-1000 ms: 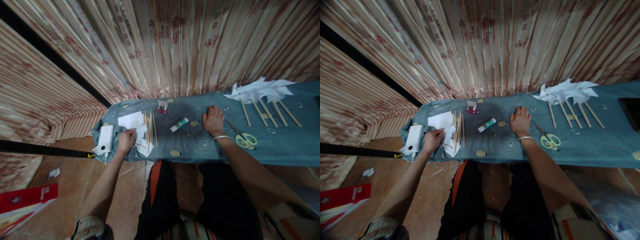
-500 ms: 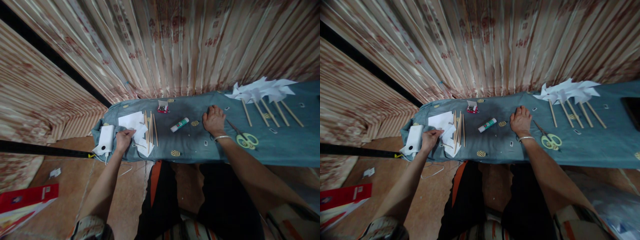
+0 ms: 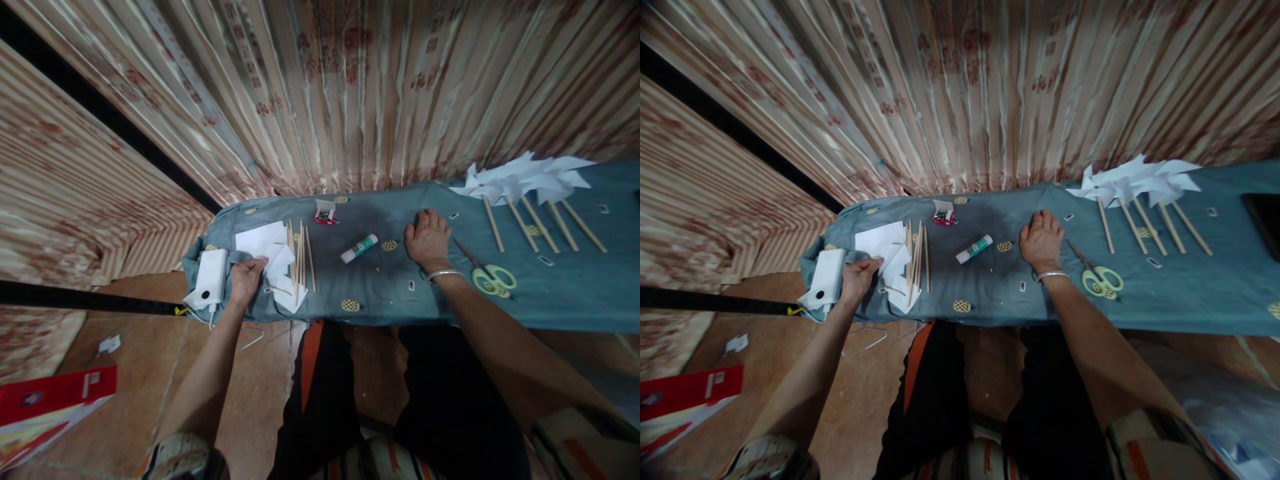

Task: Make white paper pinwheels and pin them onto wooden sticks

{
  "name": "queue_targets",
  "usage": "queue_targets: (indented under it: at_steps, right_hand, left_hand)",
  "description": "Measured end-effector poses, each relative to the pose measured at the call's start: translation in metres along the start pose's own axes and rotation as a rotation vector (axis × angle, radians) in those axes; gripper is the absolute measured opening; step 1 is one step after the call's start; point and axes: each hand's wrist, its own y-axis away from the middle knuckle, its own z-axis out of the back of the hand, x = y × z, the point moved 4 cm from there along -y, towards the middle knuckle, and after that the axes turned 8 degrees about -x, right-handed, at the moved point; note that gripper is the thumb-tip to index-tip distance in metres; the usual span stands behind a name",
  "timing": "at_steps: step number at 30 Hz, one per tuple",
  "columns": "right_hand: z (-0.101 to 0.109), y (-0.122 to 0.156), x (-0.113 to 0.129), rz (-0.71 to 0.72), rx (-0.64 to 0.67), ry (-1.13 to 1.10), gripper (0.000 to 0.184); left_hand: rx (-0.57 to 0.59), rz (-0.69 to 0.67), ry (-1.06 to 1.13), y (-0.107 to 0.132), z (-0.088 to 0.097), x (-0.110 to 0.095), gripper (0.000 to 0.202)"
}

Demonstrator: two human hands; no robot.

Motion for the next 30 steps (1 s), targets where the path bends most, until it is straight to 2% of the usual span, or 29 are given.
queue_targets:
  at_steps: [4,10,15,20,22,26,30]
  right_hand:
    - [-0.001,0.000,-0.001,0.008,-0.010,-0.010,0.050]
    - [-0.001,0.000,-0.001,-0.002,-0.014,-0.023,0.050]
    - [0.000,0.000,0.000,-0.006,-0.021,-0.043,0.050]
    - [0.000,0.000,-0.001,-0.010,-0.011,-0.037,0.051]
    - [0.001,0.000,-0.001,-0.014,-0.006,-0.037,0.052]
    - [0.001,0.001,0.000,-0.011,-0.008,-0.071,0.052]
    - [-0.002,-0.002,-0.004,-0.050,-0.002,-0.130,0.053]
  left_hand:
    - [0.005,0.004,0.017,0.001,0.001,0.000,0.027]
    - [0.002,0.032,0.062,0.000,-0.001,0.001,0.015]
    - [-0.055,0.063,0.117,0.000,0.000,0.000,0.014]
    - [-0.131,0.104,0.194,0.000,0.010,-0.003,0.021]
    - [-0.178,0.145,0.288,0.001,0.015,-0.003,0.023]
    - [-0.244,0.263,0.609,0.005,0.024,-0.012,0.026]
    - [-0.239,0.241,0.753,0.017,0.033,-0.036,0.028]
